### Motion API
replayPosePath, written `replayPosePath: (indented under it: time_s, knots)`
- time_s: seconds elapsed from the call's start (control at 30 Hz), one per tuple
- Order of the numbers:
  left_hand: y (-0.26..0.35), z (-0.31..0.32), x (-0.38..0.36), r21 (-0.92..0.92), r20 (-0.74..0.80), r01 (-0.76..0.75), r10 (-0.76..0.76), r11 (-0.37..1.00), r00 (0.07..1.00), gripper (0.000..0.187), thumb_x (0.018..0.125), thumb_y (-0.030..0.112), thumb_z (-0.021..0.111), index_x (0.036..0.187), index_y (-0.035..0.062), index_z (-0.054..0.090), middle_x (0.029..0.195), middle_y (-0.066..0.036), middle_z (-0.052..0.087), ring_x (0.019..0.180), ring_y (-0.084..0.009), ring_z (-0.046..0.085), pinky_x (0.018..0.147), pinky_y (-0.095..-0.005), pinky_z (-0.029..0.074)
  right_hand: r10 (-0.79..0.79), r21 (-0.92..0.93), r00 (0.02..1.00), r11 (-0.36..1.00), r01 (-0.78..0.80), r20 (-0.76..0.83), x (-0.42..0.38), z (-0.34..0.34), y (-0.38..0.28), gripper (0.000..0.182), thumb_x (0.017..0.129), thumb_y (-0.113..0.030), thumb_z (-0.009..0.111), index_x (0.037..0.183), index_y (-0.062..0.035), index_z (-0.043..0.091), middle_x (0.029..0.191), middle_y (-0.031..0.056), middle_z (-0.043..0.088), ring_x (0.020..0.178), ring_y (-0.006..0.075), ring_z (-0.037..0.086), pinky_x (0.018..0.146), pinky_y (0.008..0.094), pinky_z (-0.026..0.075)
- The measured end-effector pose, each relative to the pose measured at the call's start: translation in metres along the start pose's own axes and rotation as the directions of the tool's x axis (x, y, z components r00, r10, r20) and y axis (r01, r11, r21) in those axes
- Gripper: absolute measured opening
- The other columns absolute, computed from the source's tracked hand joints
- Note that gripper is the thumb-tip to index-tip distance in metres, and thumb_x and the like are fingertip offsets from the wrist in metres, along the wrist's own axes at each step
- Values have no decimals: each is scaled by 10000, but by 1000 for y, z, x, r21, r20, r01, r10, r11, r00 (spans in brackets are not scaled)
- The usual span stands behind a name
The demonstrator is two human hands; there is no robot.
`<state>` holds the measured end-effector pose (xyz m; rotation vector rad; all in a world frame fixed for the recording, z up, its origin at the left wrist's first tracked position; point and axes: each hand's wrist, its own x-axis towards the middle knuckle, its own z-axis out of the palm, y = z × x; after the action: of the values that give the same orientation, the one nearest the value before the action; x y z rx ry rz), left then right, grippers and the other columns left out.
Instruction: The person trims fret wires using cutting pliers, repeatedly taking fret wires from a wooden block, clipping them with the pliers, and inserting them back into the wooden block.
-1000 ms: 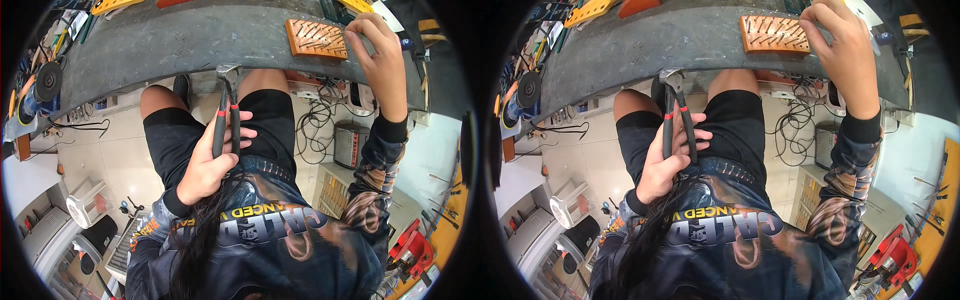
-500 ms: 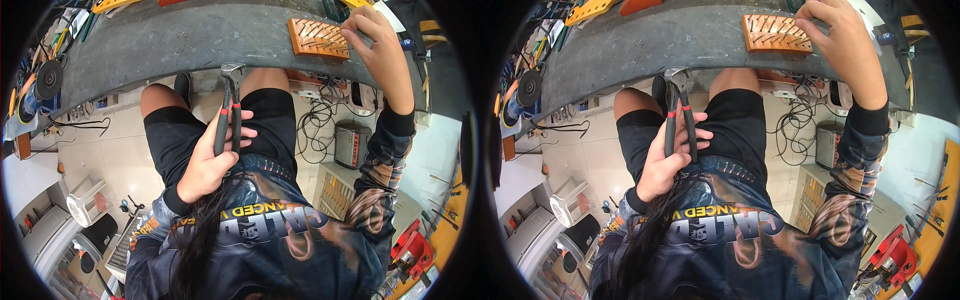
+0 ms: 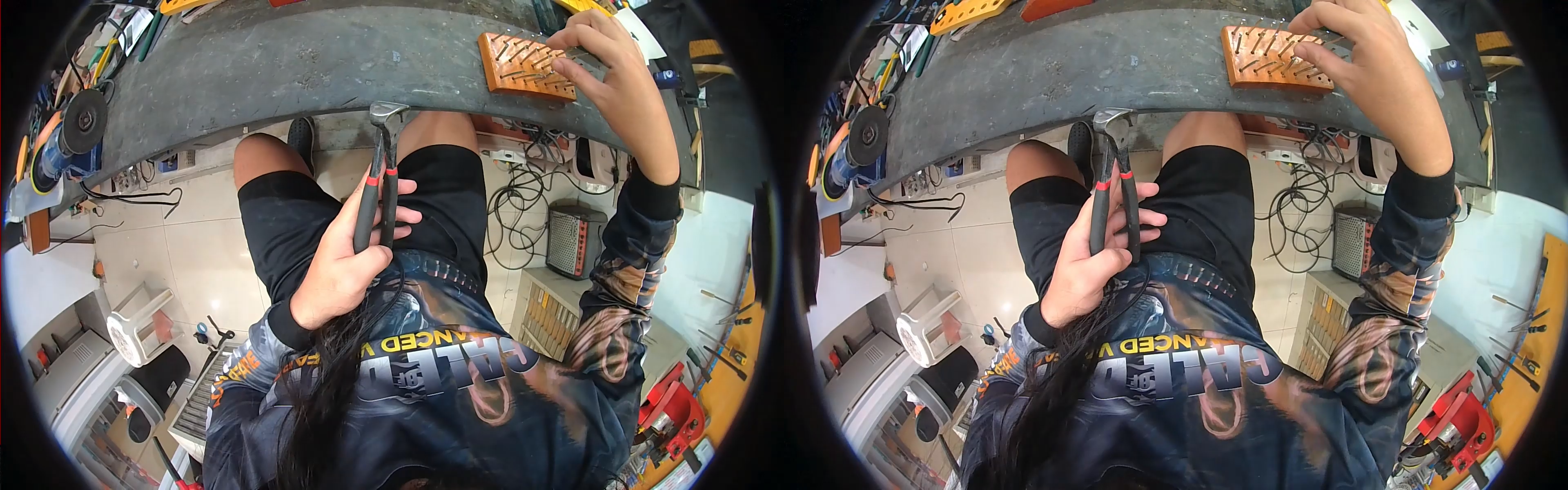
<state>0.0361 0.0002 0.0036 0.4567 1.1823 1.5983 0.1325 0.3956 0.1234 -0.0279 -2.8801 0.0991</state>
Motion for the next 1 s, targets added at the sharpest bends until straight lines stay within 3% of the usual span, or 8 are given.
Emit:
replayPosePath:
  time_s: [0.23,0.37,0.43,0.53,0.6,0.67,0.73,1.0]
  knots:
    - [-1,1,0,-10,-1,-2,2,1000,1000,1044,815,-69,522,1828,44,302,1762,-246,471,1487,-358,644,1273,-525,509,223,130,965,962,-240,136,17,-21,-38,100,944,-13,858,987,-17,769,1066,106,693,1126,308,673,1017,427,528]
    - [1,2,-1,-2,-18,4,-4,1000,1000,1033,814,-69,523,1821,25,309,1762,-242,474,1513,-359,632,1294,-529,491,-2,257,999,966,14,-47,0,6,12,105,1125,-95,730,1171,-3,711,1120,70,724,1106,256,711,1053,406,545]
    - [0,1,-1,4,-25,5,-5,1000,1000,1032,813,-71,523,1819,20,310,1763,-239,475,1520,-359,629,1300,-529,485,265,720,936,694,-19,-231,-1,2,-13,131,1206,-90,568,1261,-1,646,1095,107,736,1086,262,753,1063,395,569]
    - [-3,0,0,18,-21,-2,3,1000,1000,1036,815,-90,507,1825,30,307,1766,-229,476,1521,-354,629,1306,-525,478,288,923,939,378,72,-191,-4,5,-41,199,1240,-99,450,1328,2,597,1027,142,730,972,270,777,983,386,599]
    - [-5,-1,0,129,-17,-35,38,991,999,1051,818,-111,487,1839,42,290,1769,-221,475,1526,-349,626,1315,-516,464,290,955,954,296,-15,-75,-3,14,-78,237,1270,-172,452,1381,-33,609,924,87,657,726,159,663,757,282,559]
    - [-5,-2,1,193,-10,-65,68,979,998,1061,815,-116,483,1844,46,283,1767,-216,477,1524,-342,627,1315,-512,461,382,917,916,310,-250,121,-9,28,-92,190,1181,-110,662,1338,-6,684,1104,94,773,937,232,741,898,345,586]
    - [-3,-2,0,254,-6,-95,100,963,995,1071,813,-122,478,1850,51,276,1765,-210,479,1523,-334,628,1315,-507,457,351,713,936,648,-267,32,-6,46,-122,236,1225,-140,573,1414,-13,634,1149,146,750,1022,294,757,944,380,582]
    - [4,-1,1,469,9,-172,190,866,982,1071,802,-96,485,1847,25,291,1741,-204,487,1455,-313,656,1276,-456,468,341,690,933,649,-321,114,-12,63,-147,153,1160,-63,607,1294,9,592,1082,197,740,1019,385,775,905,455,598]
